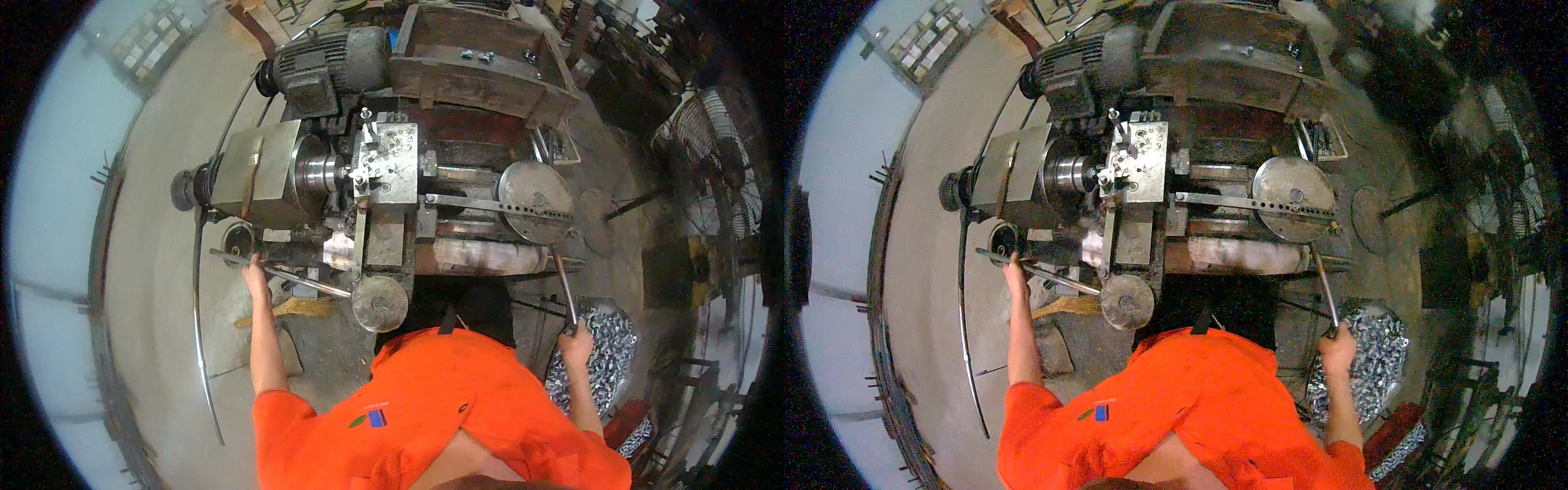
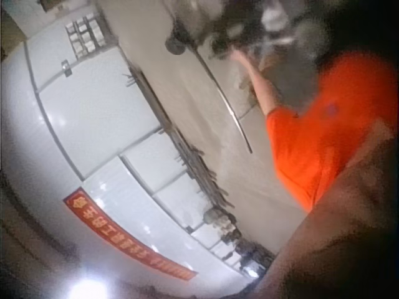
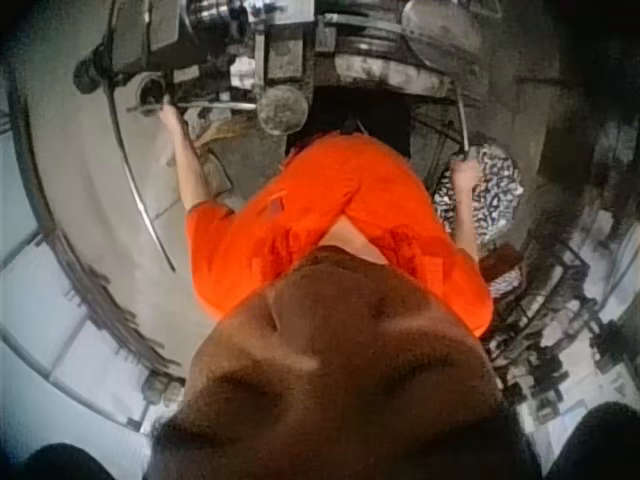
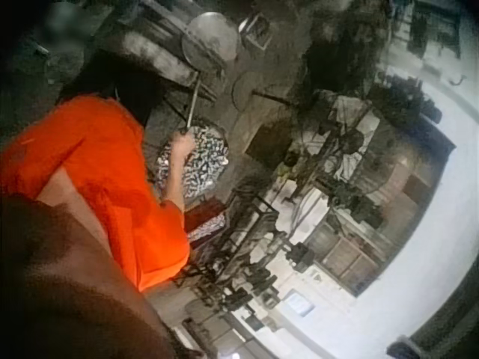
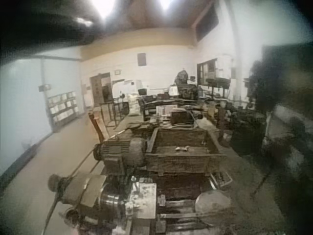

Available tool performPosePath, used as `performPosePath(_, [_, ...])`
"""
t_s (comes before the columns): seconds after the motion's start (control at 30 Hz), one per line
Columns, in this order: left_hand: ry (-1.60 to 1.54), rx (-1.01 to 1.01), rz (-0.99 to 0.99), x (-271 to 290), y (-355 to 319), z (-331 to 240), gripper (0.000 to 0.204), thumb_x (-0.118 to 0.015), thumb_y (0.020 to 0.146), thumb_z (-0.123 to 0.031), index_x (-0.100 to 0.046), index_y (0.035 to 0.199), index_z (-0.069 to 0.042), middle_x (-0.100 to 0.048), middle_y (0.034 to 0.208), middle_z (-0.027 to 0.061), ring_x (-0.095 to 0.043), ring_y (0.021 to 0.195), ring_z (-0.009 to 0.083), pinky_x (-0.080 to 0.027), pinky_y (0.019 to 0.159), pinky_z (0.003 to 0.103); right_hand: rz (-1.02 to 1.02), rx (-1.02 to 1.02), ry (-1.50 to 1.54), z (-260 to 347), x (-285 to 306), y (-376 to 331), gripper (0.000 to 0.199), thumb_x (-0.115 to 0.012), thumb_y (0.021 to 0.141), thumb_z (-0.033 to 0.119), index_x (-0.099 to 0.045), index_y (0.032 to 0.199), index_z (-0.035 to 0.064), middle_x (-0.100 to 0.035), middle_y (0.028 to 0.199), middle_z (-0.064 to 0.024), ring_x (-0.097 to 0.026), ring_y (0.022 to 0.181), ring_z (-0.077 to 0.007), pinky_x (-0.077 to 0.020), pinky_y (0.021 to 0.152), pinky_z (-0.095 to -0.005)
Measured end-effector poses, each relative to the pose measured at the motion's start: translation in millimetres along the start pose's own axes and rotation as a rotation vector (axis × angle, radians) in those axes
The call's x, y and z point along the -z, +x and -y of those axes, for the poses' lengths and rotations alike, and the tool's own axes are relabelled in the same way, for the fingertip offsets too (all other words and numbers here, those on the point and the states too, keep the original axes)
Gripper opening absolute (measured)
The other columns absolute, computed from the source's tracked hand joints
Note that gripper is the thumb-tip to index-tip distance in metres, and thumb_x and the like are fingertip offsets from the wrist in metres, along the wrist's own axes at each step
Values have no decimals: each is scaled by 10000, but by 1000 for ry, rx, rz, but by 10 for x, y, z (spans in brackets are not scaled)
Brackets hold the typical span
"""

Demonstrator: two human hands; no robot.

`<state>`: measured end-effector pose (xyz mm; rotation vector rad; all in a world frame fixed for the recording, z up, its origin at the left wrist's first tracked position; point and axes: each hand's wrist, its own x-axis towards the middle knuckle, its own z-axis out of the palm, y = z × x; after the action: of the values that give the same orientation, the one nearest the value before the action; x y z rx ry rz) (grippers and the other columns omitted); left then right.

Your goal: The person operates a metal cutting machine in a workshop. They repeatedly feed long metal rods into the machine, activate the cutting mechanism, and collect the cut pieces into a nearby bin.

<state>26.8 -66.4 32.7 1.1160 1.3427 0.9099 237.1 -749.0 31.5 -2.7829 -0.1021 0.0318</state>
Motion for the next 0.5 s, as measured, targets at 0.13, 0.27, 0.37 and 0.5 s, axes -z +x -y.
performPosePath(0.13, [44,-79,86,-29,-44,-81,320,-543,816,-205,-497,1022,35,-590,726,129,-596,551,226,-489,467,315,19,-97,185,-268,-475,-194,248,-528,630,198,-498,779,3,-491,573,-182,-485,526,-373,-375,479,-433])
performPosePath(0.27, [49,-58,89,-22,-81,-59,308,-533,817,-193,-497,1019,35,-589,732,128,-591,532,228,-488,444,313,52,-55,187,404,-28,-262,261,-522,623,214,-489,776,6,-479,567,-187,-484,529,-381,-379,484,-437])
performPosePath(0.37, [45,-90,67,-22,-29,-20,294,-531,819,-204,-505,990,34,-583,713,127,-593,521,227,-497,439,319,41,-100,200,471,-20,-297,287,-537,617,234,-488,788,9,-475,573,-182,-484,549,-387,-385,514,-441])
performPosePath(0.5, [161,-91,141,95,100,-6,289,-545,821,-245,-519,889,35,-569,649,123,-591,494,230,-518,438,336,89,-119,175,366,-97,-291,307,-549,619,245,-509,819,16,-524,631,-206,-519,602,-402,-414,560,-445])
